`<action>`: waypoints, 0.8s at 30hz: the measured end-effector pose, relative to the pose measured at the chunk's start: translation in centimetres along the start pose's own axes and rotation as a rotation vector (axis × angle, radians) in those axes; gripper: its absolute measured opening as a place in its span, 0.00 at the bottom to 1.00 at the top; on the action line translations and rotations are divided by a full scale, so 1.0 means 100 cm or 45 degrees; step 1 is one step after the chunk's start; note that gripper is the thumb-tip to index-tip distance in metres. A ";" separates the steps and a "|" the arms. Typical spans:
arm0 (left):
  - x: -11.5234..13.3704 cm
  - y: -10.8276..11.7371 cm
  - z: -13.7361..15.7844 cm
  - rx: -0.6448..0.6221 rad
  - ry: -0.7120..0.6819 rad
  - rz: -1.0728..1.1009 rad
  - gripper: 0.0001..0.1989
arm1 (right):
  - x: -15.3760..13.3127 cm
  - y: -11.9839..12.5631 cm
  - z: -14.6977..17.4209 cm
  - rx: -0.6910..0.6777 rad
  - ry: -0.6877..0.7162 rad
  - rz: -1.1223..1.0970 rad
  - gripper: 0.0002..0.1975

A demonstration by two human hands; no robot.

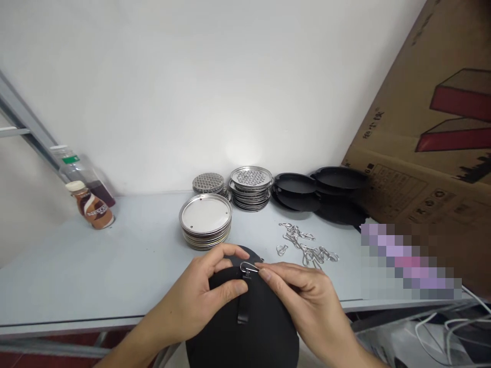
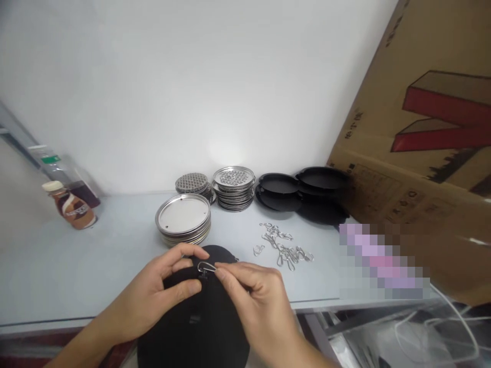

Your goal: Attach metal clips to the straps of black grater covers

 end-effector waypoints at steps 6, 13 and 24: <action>-0.003 0.000 -0.001 0.098 0.090 -0.038 0.26 | 0.004 -0.007 -0.003 0.010 -0.109 -0.071 0.13; -0.005 -0.006 -0.007 0.064 0.043 -0.090 0.45 | 0.001 -0.014 -0.010 0.036 -0.131 -0.232 0.14; 0.008 0.052 0.016 0.897 0.017 -0.149 0.20 | 0.058 0.119 -0.045 0.037 -0.295 0.735 0.11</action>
Point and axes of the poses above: each hand's wrist, its own z-axis away from the middle knuckle, its own y-axis out of the back of the hand, x = y × z, the point moved 5 cm from there along -z, towards the middle knuckle, and after that the axes turned 1 degree about -z, right-handed, at the moved point
